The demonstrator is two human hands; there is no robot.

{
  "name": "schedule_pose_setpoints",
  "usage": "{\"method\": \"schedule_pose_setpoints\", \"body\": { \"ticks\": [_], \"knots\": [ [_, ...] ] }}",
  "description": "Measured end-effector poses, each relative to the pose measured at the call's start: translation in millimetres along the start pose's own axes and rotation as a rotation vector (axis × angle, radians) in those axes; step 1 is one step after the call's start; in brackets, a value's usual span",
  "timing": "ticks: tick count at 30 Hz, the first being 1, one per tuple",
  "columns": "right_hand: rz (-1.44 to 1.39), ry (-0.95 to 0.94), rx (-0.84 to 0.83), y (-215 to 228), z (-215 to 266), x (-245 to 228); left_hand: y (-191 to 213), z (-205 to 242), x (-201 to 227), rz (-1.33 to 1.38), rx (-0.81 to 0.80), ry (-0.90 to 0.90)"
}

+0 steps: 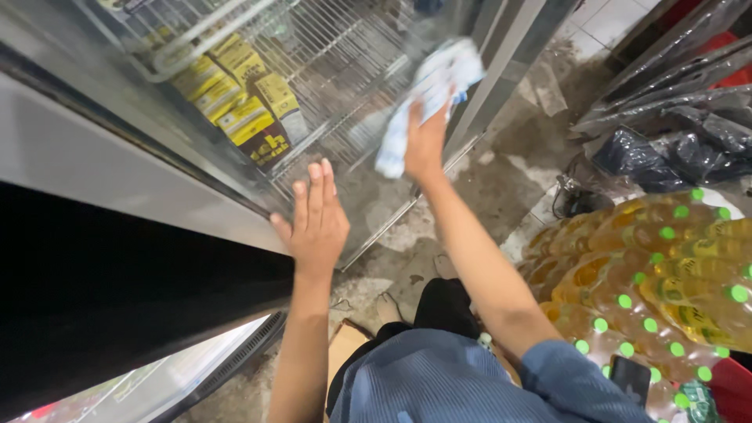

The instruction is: The person cleans the glass doors of a chest freezer and a vertical display refrigerator using a cloth. They wipe the surfaces of the chest freezer first, then move to the vertical unit, cleaning the glass doors and the frame. The person handles the cloth with both hands throughout the task.

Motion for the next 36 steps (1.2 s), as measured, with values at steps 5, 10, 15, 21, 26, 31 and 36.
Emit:
{"method": "schedule_pose_setpoints", "body": {
  "ticks": [5,10,15,21,26,31,36],
  "knots": [
    [-0.084,-0.205,-0.036,5.1,26.3,66.5,-10.6,-4.5,36.1,0.134,-0.068,0.046],
    [-0.171,-0.049,-0.004,29.0,18.0,-24.5,-23.7,-4.6,51.0,0.128,-0.071,0.063],
    [0.079,0.274,0.296,105.2,-132.9,-99.7,-34.6,-0.9,63.3,0.174,-0.092,0.083],
    [0.22,0.418,0.244,75.4,-151.1,-15.4,-38.8,-22.4,94.2,0.229,-0.173,0.07],
    [0.197,0.057,0.013,57.8,-26.2,78.1,-45.1,-42.1,114.5,0.249,-0.16,0.031],
    [0.131,0.219,0.099,75.0,-76.9,11.4,-51.4,-45.7,122.6,0.202,-0.157,0.003],
    [0.096,0.444,0.294,93.4,-181.4,-69.5,-54.8,-47.6,139.2,0.276,-0.183,0.05]
  ]
}}
Point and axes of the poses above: each hand's wrist, its own z-axis away from the middle knuckle, its own y-axis out of the back of the hand, x = y × z, the point moved 8 cm from there along -z, towards the middle knuckle, and after that the axes turned 4 degrees about x, right-handed, at the moved point
